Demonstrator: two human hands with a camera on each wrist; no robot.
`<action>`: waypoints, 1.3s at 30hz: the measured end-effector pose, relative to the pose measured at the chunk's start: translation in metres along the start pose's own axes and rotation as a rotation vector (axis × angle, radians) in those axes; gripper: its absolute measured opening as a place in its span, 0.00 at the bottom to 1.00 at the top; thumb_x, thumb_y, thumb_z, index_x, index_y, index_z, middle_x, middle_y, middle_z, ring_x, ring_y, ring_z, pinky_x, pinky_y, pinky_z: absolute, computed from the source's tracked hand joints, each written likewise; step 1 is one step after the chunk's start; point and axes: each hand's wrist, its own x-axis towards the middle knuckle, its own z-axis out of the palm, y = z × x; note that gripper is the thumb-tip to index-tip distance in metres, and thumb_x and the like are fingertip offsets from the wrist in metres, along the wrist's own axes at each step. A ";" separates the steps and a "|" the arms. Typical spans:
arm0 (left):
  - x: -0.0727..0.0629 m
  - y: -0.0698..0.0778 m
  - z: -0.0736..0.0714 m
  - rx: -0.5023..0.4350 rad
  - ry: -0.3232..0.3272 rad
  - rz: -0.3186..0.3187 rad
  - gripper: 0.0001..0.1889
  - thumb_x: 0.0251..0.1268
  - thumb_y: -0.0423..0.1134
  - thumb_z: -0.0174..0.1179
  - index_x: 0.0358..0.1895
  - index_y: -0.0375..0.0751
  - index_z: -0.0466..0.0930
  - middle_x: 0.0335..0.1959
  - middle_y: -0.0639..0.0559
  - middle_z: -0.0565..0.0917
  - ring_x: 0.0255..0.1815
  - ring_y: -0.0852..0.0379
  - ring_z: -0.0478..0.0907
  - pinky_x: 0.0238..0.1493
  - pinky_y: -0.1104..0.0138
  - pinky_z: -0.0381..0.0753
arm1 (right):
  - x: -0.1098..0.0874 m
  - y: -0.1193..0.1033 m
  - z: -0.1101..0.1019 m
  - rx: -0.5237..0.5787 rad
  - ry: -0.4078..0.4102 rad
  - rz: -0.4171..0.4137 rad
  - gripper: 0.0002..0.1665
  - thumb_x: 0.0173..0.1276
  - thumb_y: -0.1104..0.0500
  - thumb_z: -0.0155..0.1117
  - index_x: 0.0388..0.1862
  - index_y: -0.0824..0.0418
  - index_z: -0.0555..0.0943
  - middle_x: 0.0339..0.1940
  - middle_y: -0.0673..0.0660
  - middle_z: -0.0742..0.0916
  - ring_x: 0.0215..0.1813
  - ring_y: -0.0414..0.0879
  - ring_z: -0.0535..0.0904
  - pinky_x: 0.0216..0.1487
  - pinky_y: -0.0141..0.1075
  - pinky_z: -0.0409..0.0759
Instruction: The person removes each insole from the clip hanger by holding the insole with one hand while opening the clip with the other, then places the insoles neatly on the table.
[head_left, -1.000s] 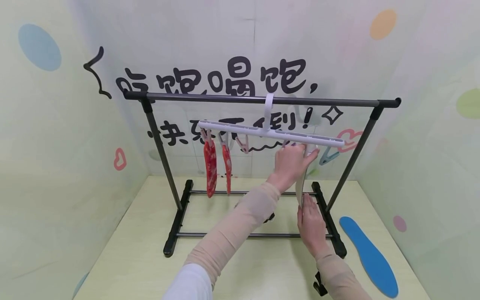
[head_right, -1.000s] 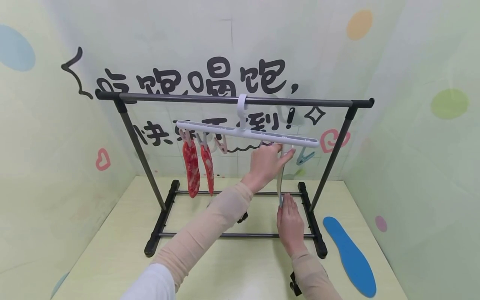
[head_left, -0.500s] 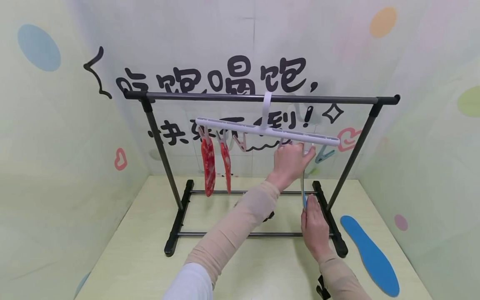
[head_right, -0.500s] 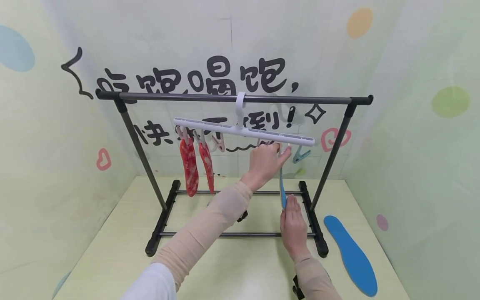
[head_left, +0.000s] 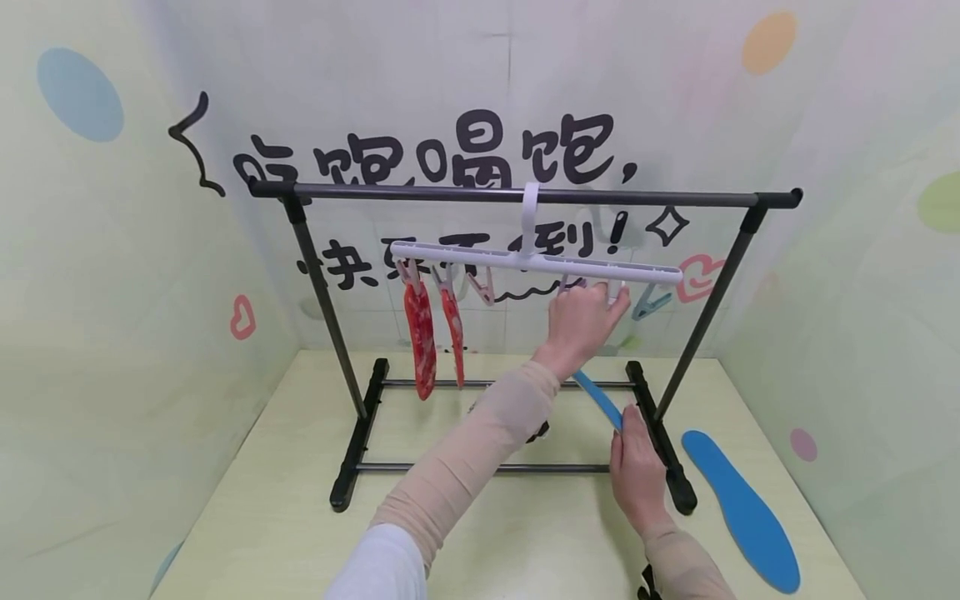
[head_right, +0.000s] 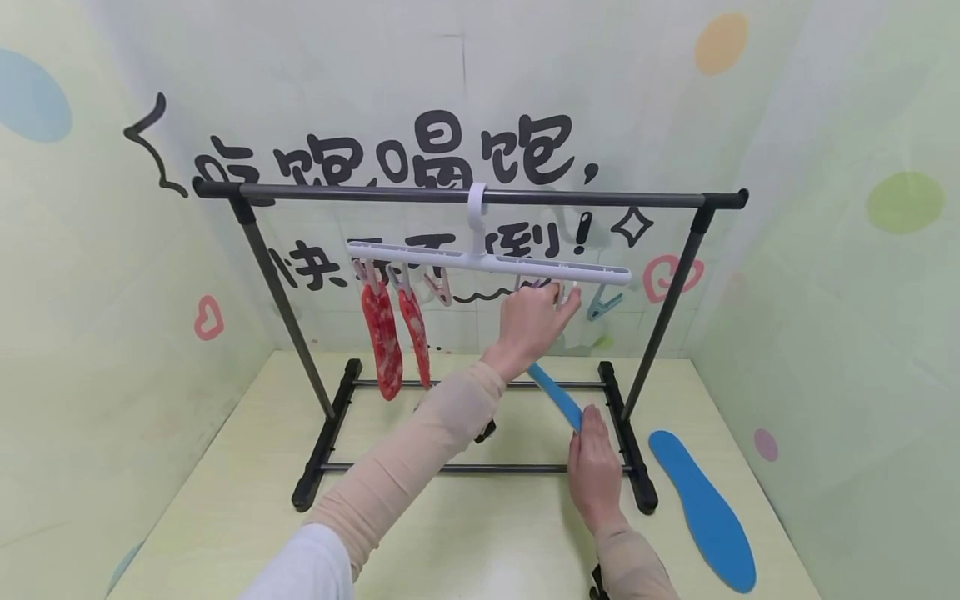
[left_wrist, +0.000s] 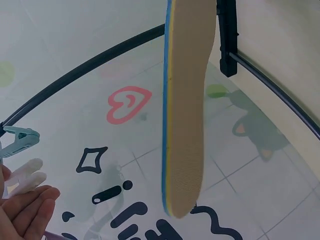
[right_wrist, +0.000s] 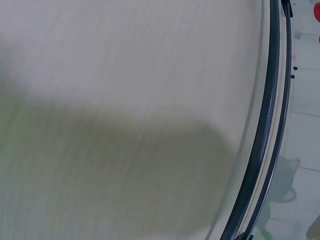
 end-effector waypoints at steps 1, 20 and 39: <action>0.000 0.000 0.000 -0.009 -0.007 -0.001 0.25 0.74 0.53 0.52 0.15 0.49 0.68 0.08 0.61 0.61 0.10 0.65 0.58 0.12 0.75 0.53 | -0.001 0.001 -0.001 -0.003 0.002 0.001 0.32 0.56 0.73 0.64 0.63 0.76 0.74 0.59 0.72 0.82 0.56 0.65 0.82 0.47 0.55 0.81; -0.002 -0.002 -0.002 -0.054 -0.031 0.000 0.23 0.72 0.59 0.53 0.35 0.45 0.87 0.14 0.56 0.79 0.11 0.66 0.65 0.14 0.77 0.60 | -0.013 0.014 -0.016 -0.049 -0.039 -0.011 0.33 0.58 0.73 0.63 0.65 0.76 0.72 0.59 0.73 0.81 0.55 0.67 0.82 0.47 0.58 0.80; -0.025 -0.011 -0.003 -0.119 -0.062 -0.003 0.23 0.72 0.56 0.55 0.54 0.43 0.85 0.19 0.52 0.85 0.06 0.66 0.56 0.11 0.76 0.54 | -0.017 0.020 -0.020 -0.056 -0.056 0.013 0.25 0.69 0.68 0.57 0.63 0.78 0.72 0.59 0.75 0.80 0.54 0.69 0.81 0.46 0.58 0.81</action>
